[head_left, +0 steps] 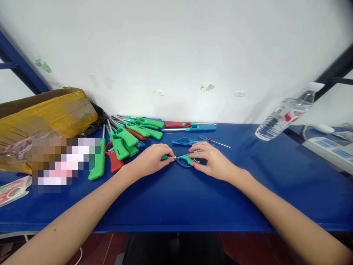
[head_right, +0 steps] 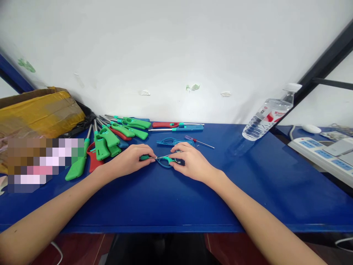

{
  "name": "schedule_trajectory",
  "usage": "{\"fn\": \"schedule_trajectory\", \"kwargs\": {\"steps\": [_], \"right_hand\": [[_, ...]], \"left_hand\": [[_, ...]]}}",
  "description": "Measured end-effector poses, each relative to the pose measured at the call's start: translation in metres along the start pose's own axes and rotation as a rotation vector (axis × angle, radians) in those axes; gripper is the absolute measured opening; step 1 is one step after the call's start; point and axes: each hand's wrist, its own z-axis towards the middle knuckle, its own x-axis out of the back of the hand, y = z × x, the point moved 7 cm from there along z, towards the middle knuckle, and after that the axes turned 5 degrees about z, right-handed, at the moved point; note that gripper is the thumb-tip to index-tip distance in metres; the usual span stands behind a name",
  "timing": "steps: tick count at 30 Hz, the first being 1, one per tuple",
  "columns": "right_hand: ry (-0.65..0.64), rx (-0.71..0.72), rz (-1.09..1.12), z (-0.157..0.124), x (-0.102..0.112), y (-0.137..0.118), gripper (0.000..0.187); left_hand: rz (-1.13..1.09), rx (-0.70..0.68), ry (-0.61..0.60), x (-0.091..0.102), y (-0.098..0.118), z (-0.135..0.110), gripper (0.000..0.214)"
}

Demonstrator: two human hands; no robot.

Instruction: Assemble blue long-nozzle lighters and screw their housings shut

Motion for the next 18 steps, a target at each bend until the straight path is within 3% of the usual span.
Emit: {"fn": "schedule_trajectory", "kwargs": {"steps": [14,18], "right_hand": [[0.024,-0.027,-0.013,0.002,-0.010,-0.003,0.026],[0.048,-0.038,-0.030,0.002,-0.001,0.002,0.029]], "left_hand": [[0.177,0.001,-0.011,0.005,-0.001,-0.001,0.012],[0.205,-0.017,-0.011,0.005,-0.001,-0.002,0.013]]}}
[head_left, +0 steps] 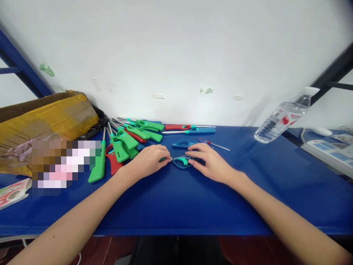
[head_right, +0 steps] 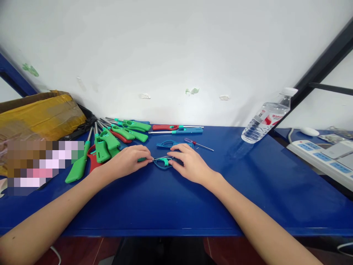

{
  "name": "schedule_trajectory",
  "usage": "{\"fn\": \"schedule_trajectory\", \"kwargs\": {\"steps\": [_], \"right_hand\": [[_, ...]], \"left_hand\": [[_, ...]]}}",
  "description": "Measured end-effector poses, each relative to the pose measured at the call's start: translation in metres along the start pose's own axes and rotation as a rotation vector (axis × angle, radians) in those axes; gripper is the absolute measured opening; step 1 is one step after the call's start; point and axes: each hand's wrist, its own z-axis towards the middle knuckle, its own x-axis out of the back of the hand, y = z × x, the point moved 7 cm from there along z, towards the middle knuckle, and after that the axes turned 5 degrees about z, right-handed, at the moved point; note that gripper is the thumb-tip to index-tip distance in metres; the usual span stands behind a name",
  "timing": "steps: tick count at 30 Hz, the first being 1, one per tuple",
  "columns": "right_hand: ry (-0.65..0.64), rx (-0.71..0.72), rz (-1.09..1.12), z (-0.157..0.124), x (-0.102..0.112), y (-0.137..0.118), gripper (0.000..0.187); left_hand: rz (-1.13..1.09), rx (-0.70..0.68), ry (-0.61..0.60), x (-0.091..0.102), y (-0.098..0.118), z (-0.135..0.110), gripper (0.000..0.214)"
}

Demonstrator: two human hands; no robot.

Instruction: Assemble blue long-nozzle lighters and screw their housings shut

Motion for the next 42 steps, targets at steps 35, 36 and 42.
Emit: {"fn": "schedule_trajectory", "kwargs": {"steps": [35,36,42], "right_hand": [[0.024,-0.031,-0.089,-0.006,0.015,0.032,0.023],[0.028,-0.031,-0.083,-0.005,0.015,0.030,0.023],[-0.017,0.042,-0.026,-0.003,0.009,0.005,0.025]], "left_hand": [[0.124,-0.075,0.107,0.008,0.009,-0.001,0.022],[0.131,-0.076,0.106,0.007,0.009,-0.001,0.022],[0.151,-0.072,0.100,0.005,0.009,0.000,0.019]]}}
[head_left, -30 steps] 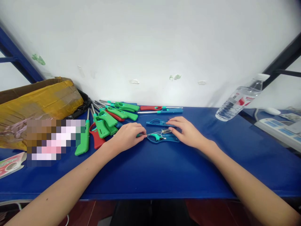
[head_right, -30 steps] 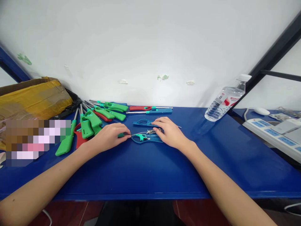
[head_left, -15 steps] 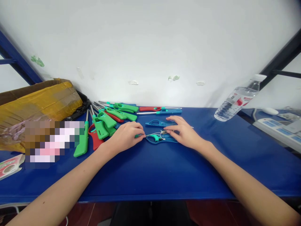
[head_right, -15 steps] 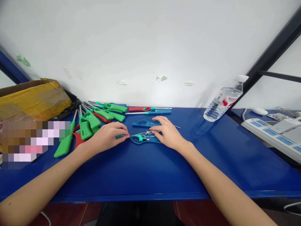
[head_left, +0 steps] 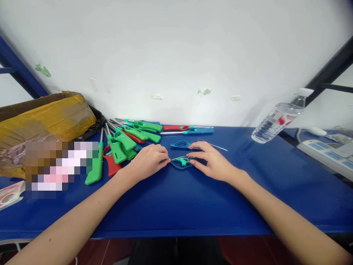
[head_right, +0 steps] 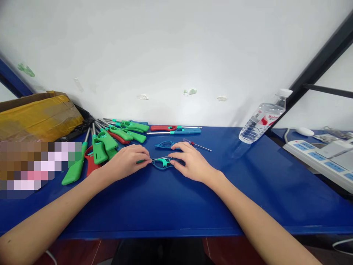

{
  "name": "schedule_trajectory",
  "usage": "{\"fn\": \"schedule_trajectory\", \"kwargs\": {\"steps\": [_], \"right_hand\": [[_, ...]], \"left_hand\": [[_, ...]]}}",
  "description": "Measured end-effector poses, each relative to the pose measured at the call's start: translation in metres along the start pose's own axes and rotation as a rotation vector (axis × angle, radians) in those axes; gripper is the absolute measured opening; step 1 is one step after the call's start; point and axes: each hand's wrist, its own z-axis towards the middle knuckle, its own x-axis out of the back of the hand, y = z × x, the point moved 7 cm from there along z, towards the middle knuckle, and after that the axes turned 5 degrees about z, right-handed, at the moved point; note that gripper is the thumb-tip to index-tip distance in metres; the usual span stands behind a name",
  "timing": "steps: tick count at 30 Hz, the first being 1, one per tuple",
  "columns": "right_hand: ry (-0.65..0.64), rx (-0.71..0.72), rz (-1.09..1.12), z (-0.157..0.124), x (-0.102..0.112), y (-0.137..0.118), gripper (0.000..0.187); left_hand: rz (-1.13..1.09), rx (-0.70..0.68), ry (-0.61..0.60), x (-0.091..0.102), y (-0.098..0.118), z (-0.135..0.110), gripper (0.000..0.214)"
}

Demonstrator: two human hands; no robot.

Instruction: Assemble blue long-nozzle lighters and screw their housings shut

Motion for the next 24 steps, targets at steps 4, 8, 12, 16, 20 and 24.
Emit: {"fn": "schedule_trajectory", "kwargs": {"steps": [4,8,12,16,20,24], "right_hand": [[-0.042,0.015,0.057,0.001,-0.006,-0.005,0.026],[0.005,-0.015,0.026,-0.001,-0.001,0.008,0.027],[0.027,-0.063,-0.007,-0.002,0.005,0.024,0.031],[-0.041,-0.088,-0.004,-0.001,0.003,0.028,0.026],[-0.063,-0.117,0.004,0.001,0.001,0.026,0.023],[-0.072,-0.153,-0.005,0.001,-0.001,0.030,0.023]], "left_hand": [[-0.021,0.022,-0.019,0.000,0.000,0.001,0.017],[-0.074,0.055,-0.008,0.001,0.002,0.001,0.021],[-0.112,0.031,0.026,0.001,0.011,0.001,0.028],[-0.145,-0.017,0.028,-0.006,0.020,0.001,0.033],[-0.174,-0.021,0.006,-0.014,0.025,0.002,0.034],[-0.185,-0.009,-0.009,-0.018,0.025,0.003,0.033]]}}
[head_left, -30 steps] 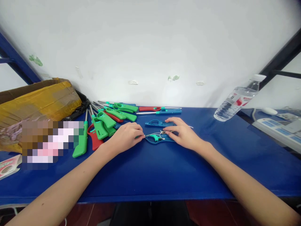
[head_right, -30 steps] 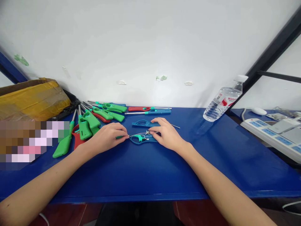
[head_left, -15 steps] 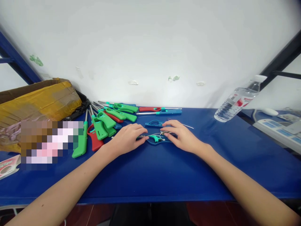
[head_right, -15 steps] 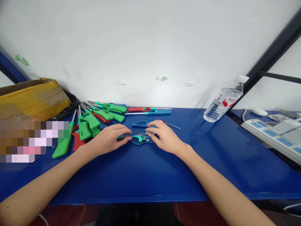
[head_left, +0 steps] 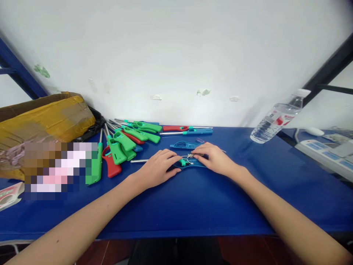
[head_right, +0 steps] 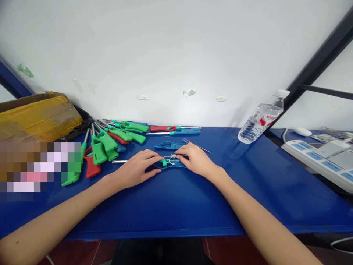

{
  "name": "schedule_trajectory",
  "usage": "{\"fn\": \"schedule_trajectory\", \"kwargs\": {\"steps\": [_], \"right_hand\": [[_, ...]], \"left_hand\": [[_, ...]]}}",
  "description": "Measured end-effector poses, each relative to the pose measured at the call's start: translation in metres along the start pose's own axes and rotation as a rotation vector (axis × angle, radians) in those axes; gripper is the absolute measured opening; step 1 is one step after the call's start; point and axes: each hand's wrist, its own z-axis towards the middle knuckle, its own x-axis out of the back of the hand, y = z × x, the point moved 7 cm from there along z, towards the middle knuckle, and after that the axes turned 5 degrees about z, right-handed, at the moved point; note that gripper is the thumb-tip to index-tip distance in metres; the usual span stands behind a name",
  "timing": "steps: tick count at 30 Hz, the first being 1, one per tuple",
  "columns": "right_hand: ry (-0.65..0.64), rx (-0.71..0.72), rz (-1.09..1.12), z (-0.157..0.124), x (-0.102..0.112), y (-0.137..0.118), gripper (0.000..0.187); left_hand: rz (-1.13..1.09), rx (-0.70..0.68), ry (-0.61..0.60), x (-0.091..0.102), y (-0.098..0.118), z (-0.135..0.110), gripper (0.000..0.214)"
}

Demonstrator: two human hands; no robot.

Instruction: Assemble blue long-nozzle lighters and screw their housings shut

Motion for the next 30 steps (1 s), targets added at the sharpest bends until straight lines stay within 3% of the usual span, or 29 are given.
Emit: {"fn": "schedule_trajectory", "kwargs": {"steps": [15,22,30], "right_hand": [[-0.011,0.061,0.032,-0.002,0.006,-0.005,0.025],[-0.073,0.058,0.044,-0.004,0.012,-0.009,0.023],[-0.123,0.067,0.036,-0.006,0.011,-0.011,0.025]], "left_hand": [[-0.072,0.083,0.044,0.001,-0.004,0.000,0.039],[-0.067,0.067,0.095,0.008,0.002,0.001,0.030],[-0.035,0.012,0.044,0.002,0.007,0.002,0.035]]}}
